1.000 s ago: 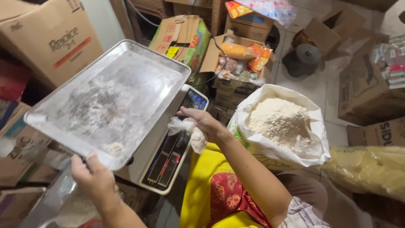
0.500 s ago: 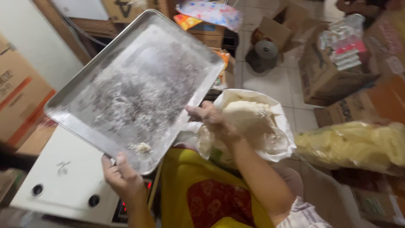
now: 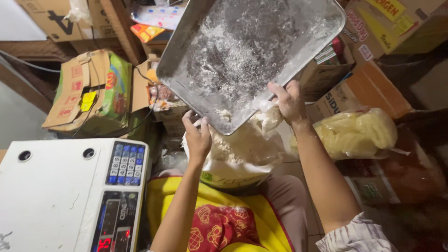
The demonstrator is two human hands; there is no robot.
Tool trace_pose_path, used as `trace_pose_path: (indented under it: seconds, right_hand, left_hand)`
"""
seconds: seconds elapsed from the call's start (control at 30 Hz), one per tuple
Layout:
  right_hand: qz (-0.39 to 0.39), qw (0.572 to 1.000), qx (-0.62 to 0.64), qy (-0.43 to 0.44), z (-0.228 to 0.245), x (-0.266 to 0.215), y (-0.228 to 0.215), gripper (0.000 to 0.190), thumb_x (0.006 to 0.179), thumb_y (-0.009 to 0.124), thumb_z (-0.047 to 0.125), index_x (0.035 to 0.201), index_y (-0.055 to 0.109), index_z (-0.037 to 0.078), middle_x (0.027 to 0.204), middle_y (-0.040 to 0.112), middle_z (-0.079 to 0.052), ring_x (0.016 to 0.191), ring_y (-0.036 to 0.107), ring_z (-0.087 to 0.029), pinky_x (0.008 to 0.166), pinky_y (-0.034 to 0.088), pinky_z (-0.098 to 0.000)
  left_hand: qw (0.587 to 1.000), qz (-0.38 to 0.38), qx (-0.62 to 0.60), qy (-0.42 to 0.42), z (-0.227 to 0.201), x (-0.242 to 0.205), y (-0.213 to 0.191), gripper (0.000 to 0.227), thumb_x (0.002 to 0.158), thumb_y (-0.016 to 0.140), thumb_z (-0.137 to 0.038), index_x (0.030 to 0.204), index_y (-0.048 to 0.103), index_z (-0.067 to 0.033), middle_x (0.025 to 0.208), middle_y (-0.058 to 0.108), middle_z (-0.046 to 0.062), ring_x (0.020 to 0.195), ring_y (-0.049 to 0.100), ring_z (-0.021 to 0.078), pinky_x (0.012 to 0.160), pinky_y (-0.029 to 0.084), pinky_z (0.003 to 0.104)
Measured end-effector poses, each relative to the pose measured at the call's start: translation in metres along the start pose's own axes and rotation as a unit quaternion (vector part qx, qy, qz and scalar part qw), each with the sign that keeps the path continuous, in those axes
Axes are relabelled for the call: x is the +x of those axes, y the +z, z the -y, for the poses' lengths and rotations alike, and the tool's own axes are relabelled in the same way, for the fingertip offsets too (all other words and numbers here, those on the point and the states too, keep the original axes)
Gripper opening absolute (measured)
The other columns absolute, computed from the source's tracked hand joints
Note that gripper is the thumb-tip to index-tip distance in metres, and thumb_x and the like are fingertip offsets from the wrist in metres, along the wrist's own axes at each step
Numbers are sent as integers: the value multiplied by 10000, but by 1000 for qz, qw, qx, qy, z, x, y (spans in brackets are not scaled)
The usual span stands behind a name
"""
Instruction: The person scoops flour from a large sack into small plastic bags, weighs each bag on a digital scale, and sets the filled bags aside. The person repeats this process multiple times.
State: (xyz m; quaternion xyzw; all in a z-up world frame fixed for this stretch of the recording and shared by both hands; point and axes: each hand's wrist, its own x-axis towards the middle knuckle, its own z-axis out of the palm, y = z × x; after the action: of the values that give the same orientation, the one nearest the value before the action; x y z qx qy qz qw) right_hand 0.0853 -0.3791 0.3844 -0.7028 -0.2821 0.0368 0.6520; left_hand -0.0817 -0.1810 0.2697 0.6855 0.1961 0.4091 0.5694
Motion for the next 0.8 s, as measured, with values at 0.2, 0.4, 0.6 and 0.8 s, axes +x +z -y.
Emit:
trace_pose_path:
  seconds: [0.2,0.4,0.6,0.8]
  right_hand:
    - [-64,992,-77,-80,11,-10,-18,383,1001,646,184,670,635,-10,621,610,-4,549,506,-58,502,392,-277]
    - [-111,979,-109,-133,8,-17,-26,416,1021,651,209,679,656,-26,630,645,-31,548,562,-82,516,426,-284]
    - [-147,975,-119,-113,5,-19,-35,455,1015,658,211,628,643,-29,582,630,-50,509,550,-102,508,416,-292]
    - [-177,976,-71,-100,-9,-22,-41,298,985,644,172,766,690,-25,679,663,-36,568,577,-92,525,445,-267]
  left_hand:
    - [948,44,217,231,-31,0,25,643,947,497,-12,1564,317,-19,1583,409,220,1513,333,386,1284,204,507]
    - [877,178,338,291,-43,5,60,772,856,462,-19,1610,324,-109,1693,297,75,1575,220,317,1256,170,513]
    - [837,227,398,301,-24,2,71,365,899,504,-116,1263,513,-111,1661,333,69,1542,297,273,1240,179,553]
    - [854,182,357,331,-11,1,81,684,852,489,-27,1536,471,-2,1632,381,134,1514,349,273,1210,262,500]
